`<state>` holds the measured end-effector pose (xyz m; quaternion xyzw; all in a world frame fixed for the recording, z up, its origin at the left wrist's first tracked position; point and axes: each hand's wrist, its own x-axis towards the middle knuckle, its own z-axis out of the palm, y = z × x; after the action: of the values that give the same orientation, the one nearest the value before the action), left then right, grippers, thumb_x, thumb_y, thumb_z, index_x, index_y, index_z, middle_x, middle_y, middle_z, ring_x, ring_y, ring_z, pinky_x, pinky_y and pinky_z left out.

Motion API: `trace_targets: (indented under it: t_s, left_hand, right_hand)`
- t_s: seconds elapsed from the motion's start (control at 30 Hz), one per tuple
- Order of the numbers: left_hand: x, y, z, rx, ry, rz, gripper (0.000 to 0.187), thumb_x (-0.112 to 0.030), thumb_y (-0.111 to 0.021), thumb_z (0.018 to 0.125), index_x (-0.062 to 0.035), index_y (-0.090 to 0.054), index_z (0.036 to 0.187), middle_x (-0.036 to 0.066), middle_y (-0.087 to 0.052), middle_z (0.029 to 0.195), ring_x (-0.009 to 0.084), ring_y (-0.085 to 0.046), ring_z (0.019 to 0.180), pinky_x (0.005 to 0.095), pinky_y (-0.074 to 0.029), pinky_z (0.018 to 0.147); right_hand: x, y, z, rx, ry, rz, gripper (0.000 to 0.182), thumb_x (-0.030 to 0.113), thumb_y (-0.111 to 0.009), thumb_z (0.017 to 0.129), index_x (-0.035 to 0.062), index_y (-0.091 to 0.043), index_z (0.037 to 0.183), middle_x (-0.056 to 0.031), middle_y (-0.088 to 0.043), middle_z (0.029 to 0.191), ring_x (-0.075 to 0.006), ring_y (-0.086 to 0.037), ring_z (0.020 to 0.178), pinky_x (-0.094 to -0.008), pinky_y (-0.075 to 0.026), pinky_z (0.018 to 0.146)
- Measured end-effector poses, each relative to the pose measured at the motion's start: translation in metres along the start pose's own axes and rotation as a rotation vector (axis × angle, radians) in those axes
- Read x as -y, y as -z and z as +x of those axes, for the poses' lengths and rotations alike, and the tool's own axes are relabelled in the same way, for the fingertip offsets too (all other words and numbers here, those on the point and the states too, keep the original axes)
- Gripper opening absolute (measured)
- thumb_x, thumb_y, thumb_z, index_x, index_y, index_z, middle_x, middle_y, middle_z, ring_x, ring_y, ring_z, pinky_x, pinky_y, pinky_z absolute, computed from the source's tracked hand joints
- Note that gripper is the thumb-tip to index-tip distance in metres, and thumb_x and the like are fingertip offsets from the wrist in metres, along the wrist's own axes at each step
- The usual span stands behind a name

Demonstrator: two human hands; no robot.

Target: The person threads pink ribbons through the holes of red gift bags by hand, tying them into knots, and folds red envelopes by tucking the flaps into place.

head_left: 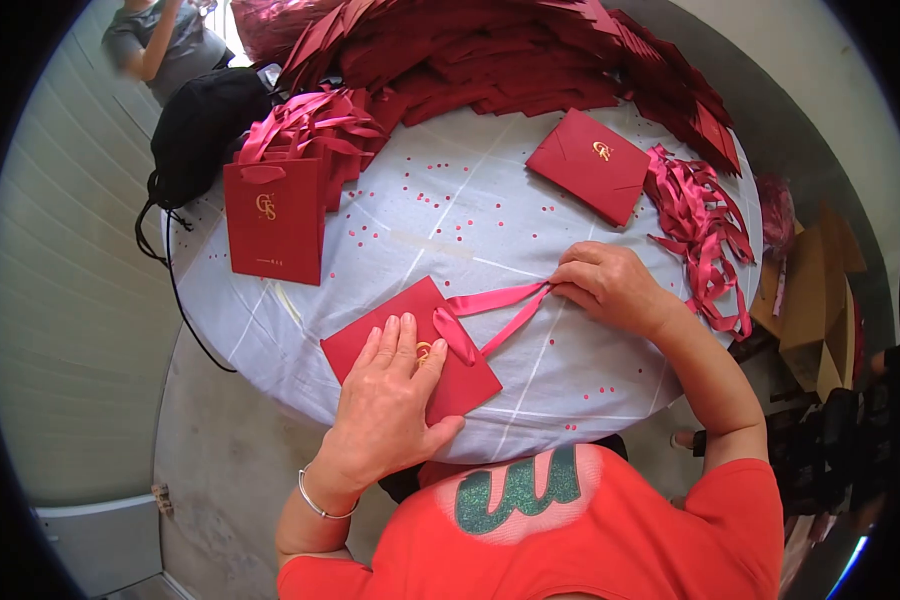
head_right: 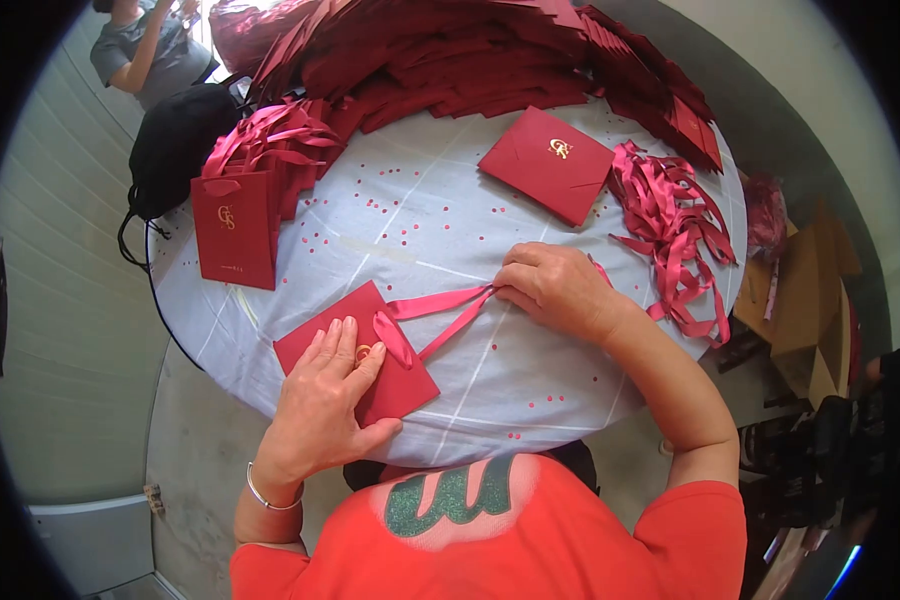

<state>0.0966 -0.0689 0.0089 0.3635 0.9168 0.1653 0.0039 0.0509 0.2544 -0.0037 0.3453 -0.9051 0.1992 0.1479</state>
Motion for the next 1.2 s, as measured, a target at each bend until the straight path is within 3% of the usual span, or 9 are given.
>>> trace_targets:
  t_s: [0.27, 0.37, 0.43, 0.63, 0.83, 0.87, 1.03, 1.13, 1.2]
  left_hand:
    - [-0.002, 0.002, 0.001, 0.022, 0.006, 0.006, 0.081, -0.035, -0.083, 0.065, 0.0023, -0.055, 0.131, 0.035, -0.047, 0.137, 0.0459, -0.043, 0.133, 0.0490, -0.032, 0.114]
    - [-0.002, 0.004, 0.000, 0.043, -0.010, 0.005, 0.079, -0.036, -0.079, 0.071, 0.0050, -0.053, 0.132, 0.038, -0.044, 0.137, 0.0467, -0.041, 0.134, 0.0504, -0.028, 0.115]
    - [-0.002, 0.001, -0.002, -0.009, -0.015, 0.028, 0.086, -0.041, -0.084, 0.065, 0.0058, -0.053, 0.130, 0.035, -0.047, 0.136, 0.0456, -0.042, 0.133, 0.0498, -0.029, 0.115]
    - [-0.011, 0.000, -0.003, -0.043, 0.030, 0.001, 0.090, -0.042, -0.084, 0.067, 0.0076, -0.048, 0.133, 0.035, -0.047, 0.136, 0.0461, -0.042, 0.133, 0.0518, -0.029, 0.114]
    - [-0.020, 0.013, -0.002, -0.036, -0.030, 0.038, 0.070, -0.023, -0.079, 0.073, 0.0069, -0.050, 0.130, 0.032, -0.055, 0.129, 0.0451, -0.053, 0.123, 0.0523, -0.041, 0.106]
    - [-0.026, 0.020, 0.000, -0.086, -0.052, 0.079, 0.050, -0.014, -0.069, 0.078, 0.0094, -0.056, 0.121, 0.029, -0.060, 0.121, 0.0423, -0.059, 0.115, 0.0498, -0.046, 0.099]
    - [-0.022, 0.028, -0.003, -0.231, -0.148, 0.282, 0.035, -0.003, -0.063, 0.077, 0.0090, -0.064, 0.110, 0.025, -0.068, 0.108, 0.0370, -0.067, 0.105, 0.0465, -0.052, 0.093]
    - [-0.016, 0.043, -0.004, -0.527, -0.155, 0.295, 0.036, 0.008, -0.056, 0.074, 0.0092, -0.063, 0.109, 0.023, -0.069, 0.105, 0.0361, -0.070, 0.096, 0.0417, -0.056, 0.084]
    - [-0.010, 0.047, -0.007, -0.732, -0.082, 0.264, 0.028, 0.008, -0.053, 0.081, 0.0103, -0.063, 0.107, 0.021, -0.071, 0.098, 0.0339, -0.072, 0.083, 0.0371, -0.058, 0.073]
  right_hand:
    - [0.004, -0.004, 0.013, 0.118, -0.076, -0.047, 0.012, 0.013, -0.070, 0.084, 0.0038, -0.064, 0.088, -0.0104, -0.062, 0.088, -0.0299, -0.063, 0.081, -0.0388, -0.052, 0.068]
    - [0.006, -0.006, 0.016, 0.174, -0.101, -0.152, 0.011, 0.012, -0.069, 0.084, 0.0039, -0.062, 0.087, -0.0104, -0.062, 0.090, -0.0303, -0.063, 0.082, -0.0397, -0.052, 0.069]
    - [0.009, -0.006, 0.019, 0.153, -0.092, -0.199, 0.011, 0.012, -0.068, 0.084, 0.0041, -0.060, 0.086, -0.0102, -0.062, 0.092, -0.0301, -0.063, 0.084, -0.0396, -0.052, 0.070]
    - [0.014, 0.001, 0.022, 0.170, -0.057, -0.040, 0.010, 0.012, -0.067, 0.084, 0.0032, -0.062, 0.086, -0.0105, -0.061, 0.094, -0.0303, -0.063, 0.087, -0.0399, -0.052, 0.073]
    - [0.011, -0.005, 0.016, 0.156, -0.151, -0.062, 0.012, 0.015, -0.065, 0.086, 0.0034, -0.062, 0.089, -0.0118, -0.063, 0.091, -0.0315, -0.064, 0.083, -0.0406, -0.052, 0.071]
    - [0.012, -0.003, 0.015, 0.157, -0.138, -0.060, 0.012, 0.015, -0.064, 0.086, 0.0035, -0.062, 0.090, -0.0122, -0.063, 0.088, -0.0319, -0.064, 0.081, -0.0406, -0.052, 0.070]
    - [0.033, 0.035, 0.032, -0.260, 0.068, 0.260, 0.013, 0.000, -0.071, 0.083, 0.0002, -0.062, 0.093, -0.0116, -0.063, 0.082, -0.0278, -0.063, 0.072, -0.0350, -0.051, 0.064]
    - [0.052, 0.058, 0.052, -0.499, 0.209, 0.334, 0.015, 0.000, -0.072, 0.083, -0.0001, -0.065, 0.097, -0.0104, -0.065, 0.085, -0.0239, -0.065, 0.073, -0.0317, -0.052, 0.063]
    - [0.063, 0.075, 0.067, -0.645, 0.332, 0.298, 0.018, -0.001, -0.074, 0.083, -0.0008, -0.067, 0.100, -0.0106, -0.066, 0.088, -0.0216, -0.065, 0.075, -0.0297, -0.052, 0.063]
